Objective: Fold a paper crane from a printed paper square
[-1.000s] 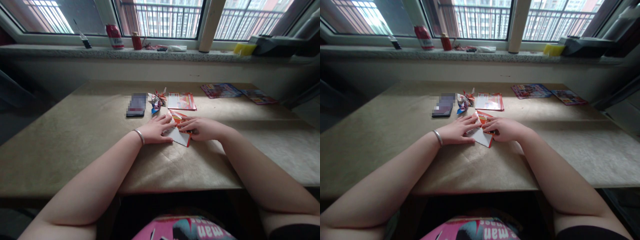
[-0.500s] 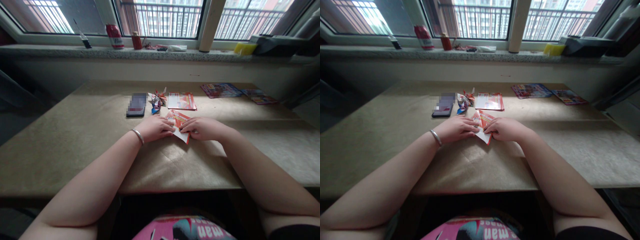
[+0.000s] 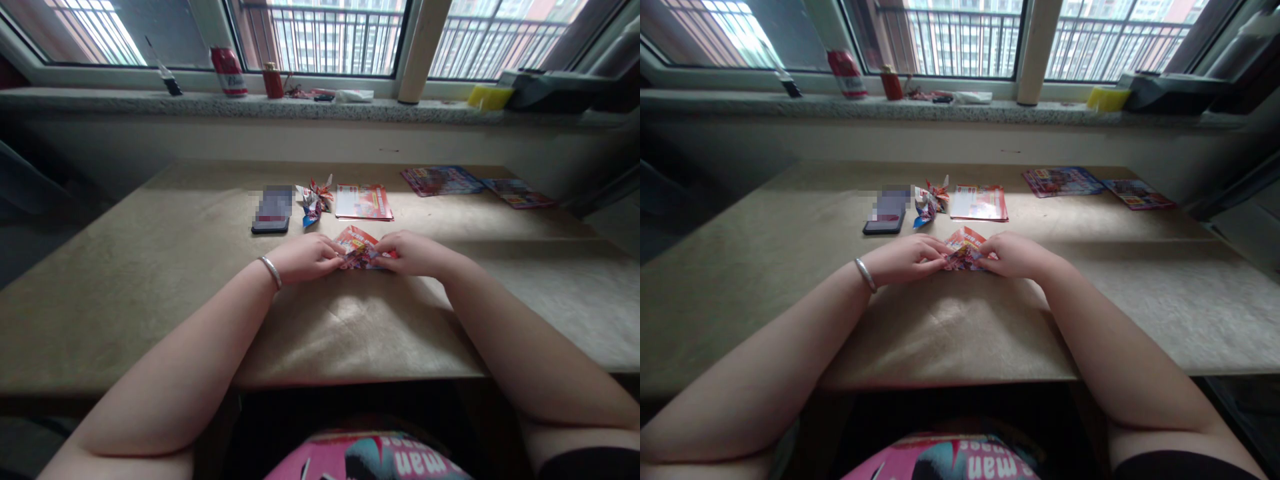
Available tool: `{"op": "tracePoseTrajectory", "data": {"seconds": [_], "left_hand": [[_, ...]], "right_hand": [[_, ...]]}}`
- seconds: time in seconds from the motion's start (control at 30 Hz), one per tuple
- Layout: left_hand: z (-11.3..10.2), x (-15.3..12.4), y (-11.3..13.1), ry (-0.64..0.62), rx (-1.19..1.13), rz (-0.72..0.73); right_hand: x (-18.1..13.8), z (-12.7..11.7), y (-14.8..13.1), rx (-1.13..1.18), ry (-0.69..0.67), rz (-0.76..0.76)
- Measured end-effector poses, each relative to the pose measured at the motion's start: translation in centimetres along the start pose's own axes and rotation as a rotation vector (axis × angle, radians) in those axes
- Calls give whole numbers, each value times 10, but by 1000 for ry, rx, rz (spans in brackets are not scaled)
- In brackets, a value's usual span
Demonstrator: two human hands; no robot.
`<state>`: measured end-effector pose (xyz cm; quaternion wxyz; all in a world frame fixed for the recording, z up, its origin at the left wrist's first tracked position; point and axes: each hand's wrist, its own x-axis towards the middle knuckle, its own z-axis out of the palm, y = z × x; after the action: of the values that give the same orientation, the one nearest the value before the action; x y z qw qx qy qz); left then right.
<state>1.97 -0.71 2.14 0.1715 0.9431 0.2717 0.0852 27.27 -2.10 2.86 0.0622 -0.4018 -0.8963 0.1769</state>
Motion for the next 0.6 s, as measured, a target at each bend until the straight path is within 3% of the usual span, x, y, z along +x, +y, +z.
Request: {"op": "tracePoseTrajectory", "data": {"seconds": [0.1, 0.2, 0.27, 0.43, 0.6], "left_hand": [[3, 1, 2, 58, 101, -144], [10, 2, -1, 115, 220, -305], [13, 3, -3, 117, 229, -324], [18, 6, -3, 140, 135, -320], [23, 10, -3, 200, 45, -297]], "right_hand": [[1, 0, -3, 16, 6, -37], [3, 2, -6, 36, 28, 53], [6, 6, -6, 41, 92, 129], [16, 22, 1, 60, 354, 145], [25, 30, 10, 52, 376, 212]]}}
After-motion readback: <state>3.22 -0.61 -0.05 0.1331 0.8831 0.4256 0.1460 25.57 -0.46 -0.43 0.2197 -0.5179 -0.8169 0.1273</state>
